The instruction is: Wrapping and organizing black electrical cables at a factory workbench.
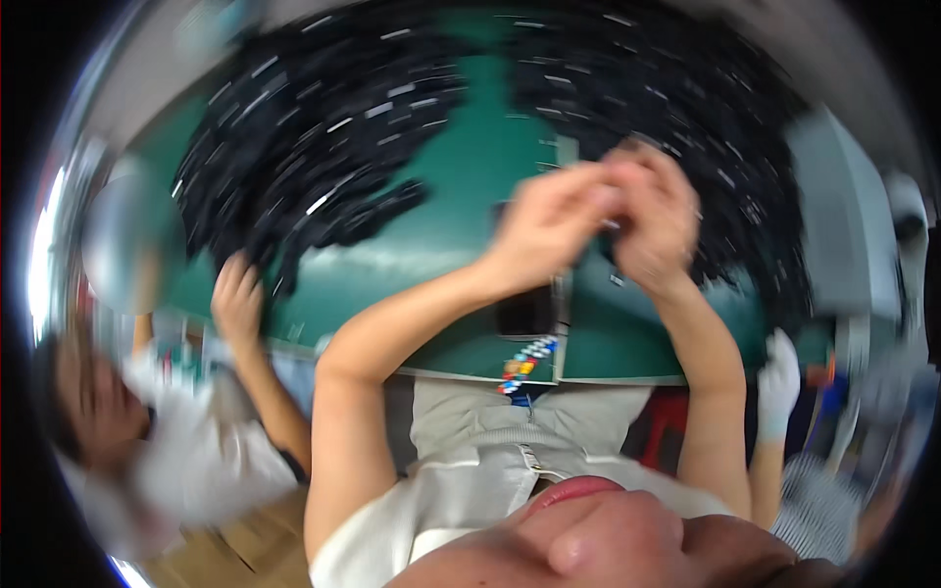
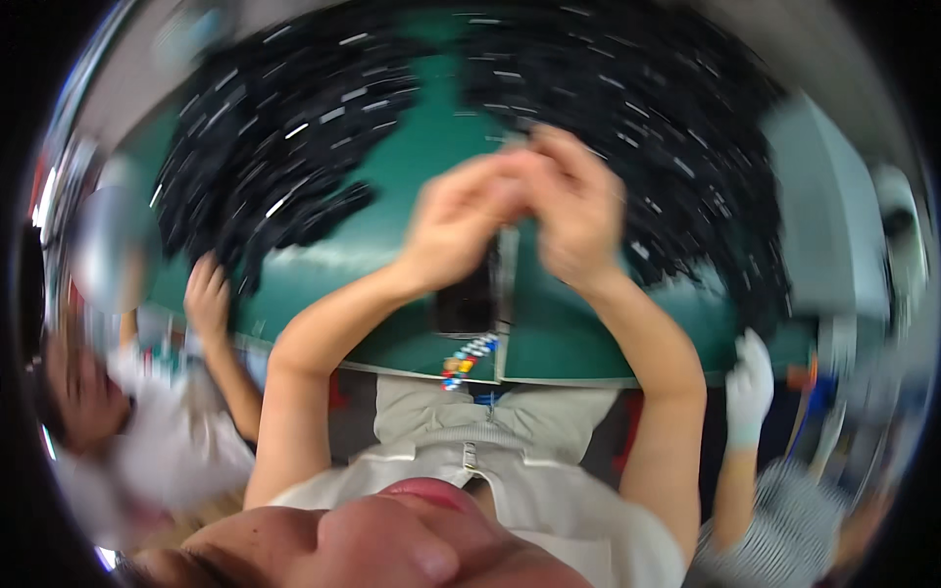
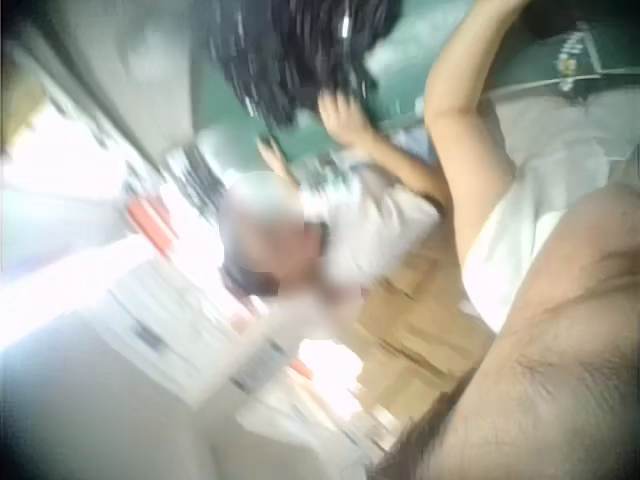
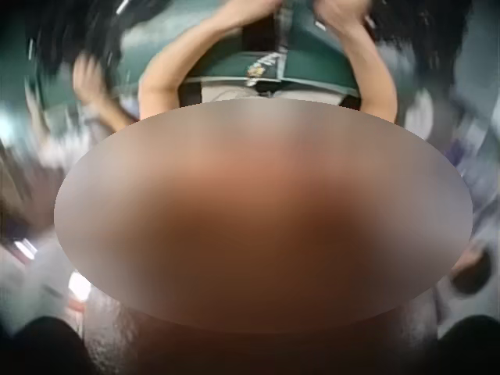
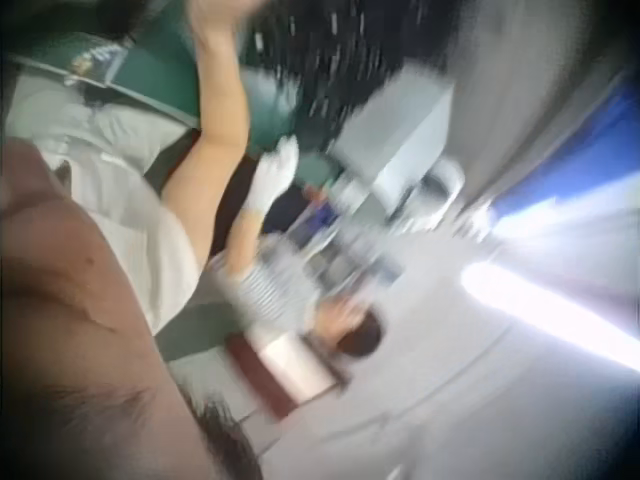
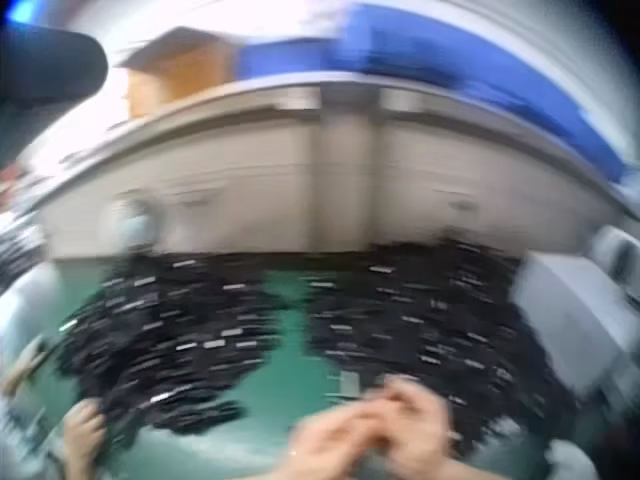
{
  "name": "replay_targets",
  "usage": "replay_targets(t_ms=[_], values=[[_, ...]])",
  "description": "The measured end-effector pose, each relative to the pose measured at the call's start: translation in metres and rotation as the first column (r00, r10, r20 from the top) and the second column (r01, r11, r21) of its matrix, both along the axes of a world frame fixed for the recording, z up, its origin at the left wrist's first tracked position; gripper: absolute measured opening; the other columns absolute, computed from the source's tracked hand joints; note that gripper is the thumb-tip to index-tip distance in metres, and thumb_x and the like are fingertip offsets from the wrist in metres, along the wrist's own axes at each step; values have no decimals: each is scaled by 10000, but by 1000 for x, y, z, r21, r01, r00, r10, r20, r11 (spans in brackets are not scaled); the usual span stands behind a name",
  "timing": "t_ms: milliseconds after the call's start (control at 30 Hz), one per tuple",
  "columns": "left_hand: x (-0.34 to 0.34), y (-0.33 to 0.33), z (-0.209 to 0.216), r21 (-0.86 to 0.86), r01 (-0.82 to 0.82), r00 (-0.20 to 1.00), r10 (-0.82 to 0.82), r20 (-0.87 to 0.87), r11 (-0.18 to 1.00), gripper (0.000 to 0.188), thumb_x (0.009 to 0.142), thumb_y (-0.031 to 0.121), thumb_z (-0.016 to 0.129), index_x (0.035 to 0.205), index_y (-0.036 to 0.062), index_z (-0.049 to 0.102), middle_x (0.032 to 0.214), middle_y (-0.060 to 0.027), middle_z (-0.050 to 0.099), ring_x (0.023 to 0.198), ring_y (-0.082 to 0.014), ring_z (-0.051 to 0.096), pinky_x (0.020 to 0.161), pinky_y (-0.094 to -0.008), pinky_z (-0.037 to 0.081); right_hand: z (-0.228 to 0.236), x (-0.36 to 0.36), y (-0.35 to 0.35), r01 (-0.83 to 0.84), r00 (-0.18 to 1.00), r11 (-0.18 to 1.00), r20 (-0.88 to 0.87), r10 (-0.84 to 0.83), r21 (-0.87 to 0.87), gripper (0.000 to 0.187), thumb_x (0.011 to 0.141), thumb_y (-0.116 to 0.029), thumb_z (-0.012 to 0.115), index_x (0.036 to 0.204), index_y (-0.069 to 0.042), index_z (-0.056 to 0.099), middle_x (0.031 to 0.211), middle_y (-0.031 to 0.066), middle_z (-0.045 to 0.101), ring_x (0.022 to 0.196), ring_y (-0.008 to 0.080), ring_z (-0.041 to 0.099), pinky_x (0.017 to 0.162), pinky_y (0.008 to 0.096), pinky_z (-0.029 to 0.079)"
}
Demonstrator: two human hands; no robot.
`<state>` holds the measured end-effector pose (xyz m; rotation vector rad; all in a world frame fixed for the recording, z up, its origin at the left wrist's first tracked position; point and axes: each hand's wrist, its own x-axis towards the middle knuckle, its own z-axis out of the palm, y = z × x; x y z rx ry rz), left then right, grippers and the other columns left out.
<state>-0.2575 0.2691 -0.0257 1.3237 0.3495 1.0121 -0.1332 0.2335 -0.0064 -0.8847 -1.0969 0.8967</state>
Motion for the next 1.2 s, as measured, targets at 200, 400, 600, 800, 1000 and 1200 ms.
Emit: replay_targets(t_ms=[200,400,600,800,1000,1200], values=[[16,-4,10,4,89,996,-89,-32,996,223,951,200,422,936,10,537,729,12,478,665,-66,427,675,-222,416,9,22,-3,-245,964,969,-113,241,-16,294,913,-280,509,1001,-7,576,724,19,571,584,46,526,467,173,420],[14,-13,1,63,-9,997,14,-73,998,225,946,200,443,973,-2,540,710,16,458,648,-64,397,599,-207,337,-4,13,-9,-182,967,974,-155,202,137,275,921,-231,499,855,12,610,782,1,449,569,62,499,496,192,415],[14,-15,4,-12,-3,998,2,-70,1000,283,947,190,439,1133,-10,511,757,24,478,671,-51,408,623,-196,352,-7,10,-12,-143,960,985,-227,162,100,267,917,-224,509,847,9,620,768,0,459,557,62,489,476,201,405],[11,6,15,275,-104,979,147,-141,956,454,959,323,358,1288,11,374,1192,-131,484,1131,-211,445,975,-384,344,37,70,-20,252,911,874,204,-360,416,201,857,-217,595,832,-36,680,794,71,618,727,141,594,636,269,471],[-43,28,11,335,72,800,146,-581,939,300,910,237,471,1108,30,561,1122,-71,557,1051,-168,498,899,-310,397,42,191,-53,615,514,777,677,-526,137,294,887,-251,549,1019,-6,642,975,60,652,911,98,567,828,221,410],[-100,56,-26,621,-61,556,543,-629,782,217,839,174,552,1009,50,604,1039,-96,593,968,-255,529,825,-334,434,-46,367,-102,883,100,463,933,-345,76,500,852,-376,566,1204,-23,526,1091,198,584,1013,263,552,895,331,389]])
